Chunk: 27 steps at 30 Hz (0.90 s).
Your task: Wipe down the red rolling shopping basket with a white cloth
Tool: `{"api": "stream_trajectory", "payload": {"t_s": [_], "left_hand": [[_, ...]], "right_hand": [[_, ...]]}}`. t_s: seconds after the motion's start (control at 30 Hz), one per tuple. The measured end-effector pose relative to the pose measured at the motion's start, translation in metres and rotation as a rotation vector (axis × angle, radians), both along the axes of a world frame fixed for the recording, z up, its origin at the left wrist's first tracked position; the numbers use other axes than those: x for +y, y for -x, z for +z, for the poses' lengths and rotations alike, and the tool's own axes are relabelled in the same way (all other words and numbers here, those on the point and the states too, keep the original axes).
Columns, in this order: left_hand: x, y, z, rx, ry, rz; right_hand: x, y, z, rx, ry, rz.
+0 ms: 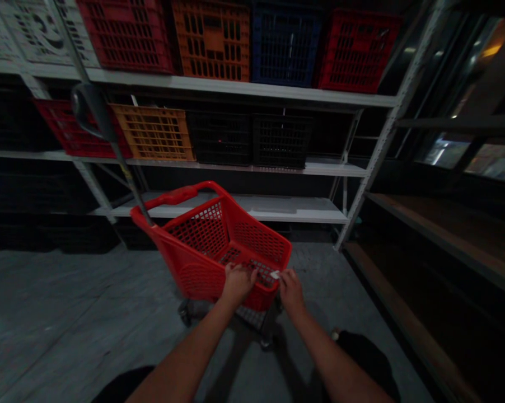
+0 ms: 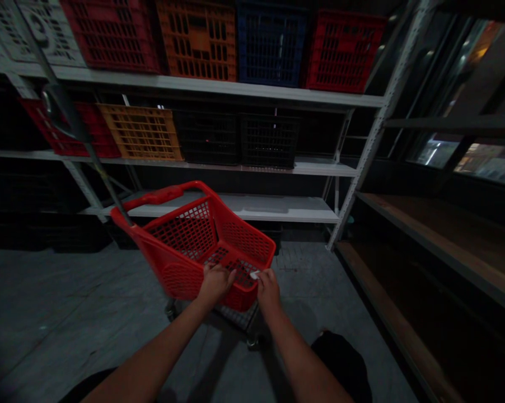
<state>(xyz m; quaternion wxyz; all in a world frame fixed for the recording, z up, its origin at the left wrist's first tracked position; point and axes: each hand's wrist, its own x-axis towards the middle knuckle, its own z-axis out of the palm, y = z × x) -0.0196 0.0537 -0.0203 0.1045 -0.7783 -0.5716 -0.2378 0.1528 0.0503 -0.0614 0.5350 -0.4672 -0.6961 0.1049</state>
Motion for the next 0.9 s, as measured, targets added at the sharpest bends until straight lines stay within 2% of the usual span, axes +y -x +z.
{"api": "stream_trajectory", "payload": {"t_s": [0.07,0.13,0.33,0.4,0.47,0.63,0.73,0.8,0.9], "left_hand": [[-0.001,-0.002,0.0,0.001,-0.004,-0.002],[-0.002,-0.005,-0.001,-0.001,-0.009,0.001],[-0.004,-0.006,0.0,-0.013,-0.001,0.004],[-0.005,-0.004,0.001,-0.011,0.013,-0.011],[-0.008,-0.001,0.001,-0.008,0.027,-0.023],[-0.022,0.007,0.001,-0.006,0.048,-0.032],[-0.029,0.014,-0.001,-0.014,0.056,-0.042],[-0.032,0.018,-0.002,-0.018,0.062,-0.045],[-0.033,0.022,-0.003,-0.01,0.064,-0.055]], "right_hand": [[0.017,-0.01,0.004,0.011,0.013,-0.067],[0.02,-0.01,0.004,0.031,0.029,-0.11],[-0.028,0.024,-0.024,0.081,0.041,-0.066],[-0.029,0.023,-0.026,0.07,0.013,-0.043],[-0.013,0.012,-0.02,0.048,-0.02,-0.049],[0.06,-0.025,0.016,0.066,0.043,-0.174],[0.077,-0.03,0.024,0.072,0.054,-0.181],[0.064,-0.024,0.018,0.074,0.046,-0.178],[0.017,-0.003,-0.002,0.085,0.025,-0.129]]}}
